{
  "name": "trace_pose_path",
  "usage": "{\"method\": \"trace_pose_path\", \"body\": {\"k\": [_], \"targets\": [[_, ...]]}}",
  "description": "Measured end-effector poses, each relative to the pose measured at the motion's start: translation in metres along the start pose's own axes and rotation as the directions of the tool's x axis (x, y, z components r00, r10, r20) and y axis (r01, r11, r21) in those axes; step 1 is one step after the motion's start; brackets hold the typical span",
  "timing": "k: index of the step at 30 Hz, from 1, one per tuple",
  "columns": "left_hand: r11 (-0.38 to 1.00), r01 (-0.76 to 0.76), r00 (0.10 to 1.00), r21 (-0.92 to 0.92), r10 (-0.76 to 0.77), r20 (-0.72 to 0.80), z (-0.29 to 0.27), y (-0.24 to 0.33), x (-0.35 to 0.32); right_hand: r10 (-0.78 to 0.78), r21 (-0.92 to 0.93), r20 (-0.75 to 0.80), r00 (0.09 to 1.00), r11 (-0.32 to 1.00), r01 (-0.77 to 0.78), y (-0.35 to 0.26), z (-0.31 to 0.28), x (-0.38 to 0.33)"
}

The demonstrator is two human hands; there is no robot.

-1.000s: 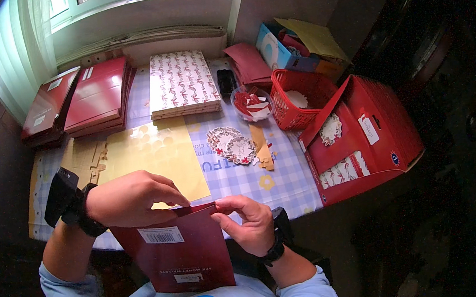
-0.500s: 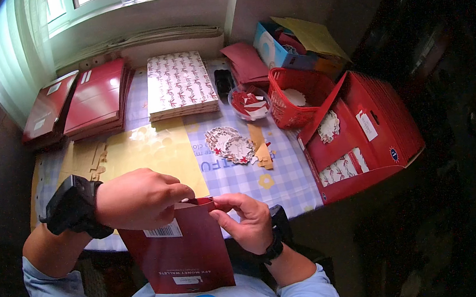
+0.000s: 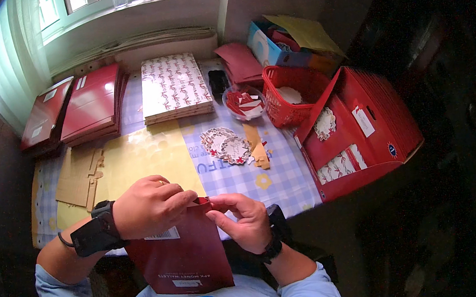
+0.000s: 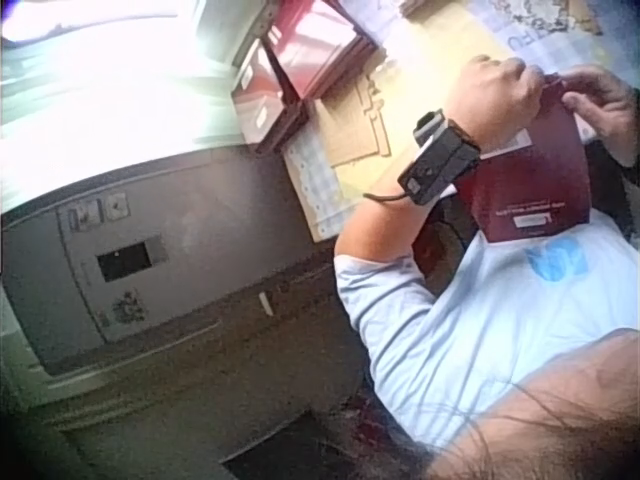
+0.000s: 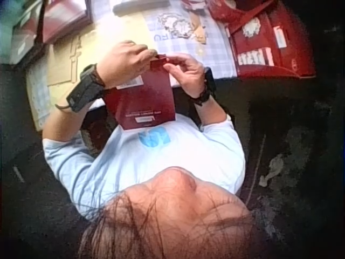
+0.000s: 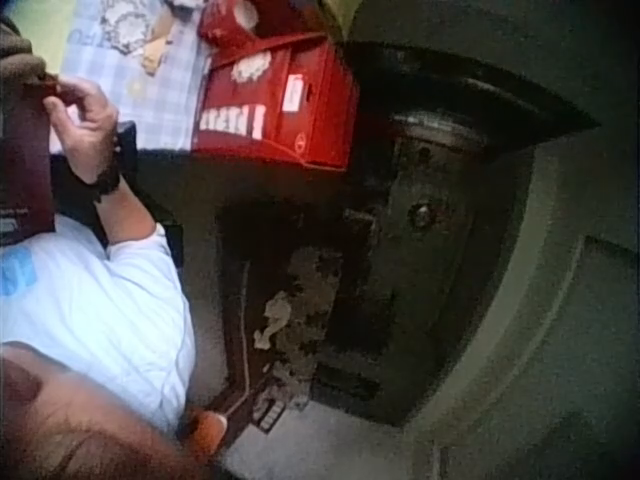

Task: Assembling red paper money wallets by folding them and applying stickers.

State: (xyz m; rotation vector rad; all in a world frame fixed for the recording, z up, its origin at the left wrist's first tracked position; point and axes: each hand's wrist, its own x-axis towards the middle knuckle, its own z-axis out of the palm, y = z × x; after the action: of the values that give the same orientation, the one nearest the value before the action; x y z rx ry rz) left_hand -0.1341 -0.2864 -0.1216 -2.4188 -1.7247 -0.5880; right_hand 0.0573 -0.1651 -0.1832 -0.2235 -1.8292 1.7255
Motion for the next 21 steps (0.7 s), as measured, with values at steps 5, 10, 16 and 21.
{"method": "trace_pose_path", "body": {"k": [5, 10, 16, 21], "targets": [[0.996, -0.085, 0.995, 0.040, 0.087, -0.050, 0.000, -0.002, 0.004, 0.016, -0.017, 0.008, 1.000, 1.000, -0.015, 0.002, -0.003, -0.002], [0.996, -0.068, 0.998, 0.062, 0.069, -0.012, 0.003, -0.003, -0.001, 0.004, -0.023, -0.003, 1.000, 1.000, -0.004, 0.000, -0.001, 0.000], [0.943, 0.080, 0.979, -0.323, -0.135, -0.152, 0.008, -0.006, -0.002, 0.019, 0.020, 0.017, 1.000, 1.000, -0.020, 0.001, -0.001, 0.000], [0.807, 0.286, 0.939, -0.517, -0.344, -0.019, -0.005, 0.003, 0.003, -0.017, 0.065, 0.029, 0.999, 0.998, 0.015, 0.004, -0.001, -0.001]]}}
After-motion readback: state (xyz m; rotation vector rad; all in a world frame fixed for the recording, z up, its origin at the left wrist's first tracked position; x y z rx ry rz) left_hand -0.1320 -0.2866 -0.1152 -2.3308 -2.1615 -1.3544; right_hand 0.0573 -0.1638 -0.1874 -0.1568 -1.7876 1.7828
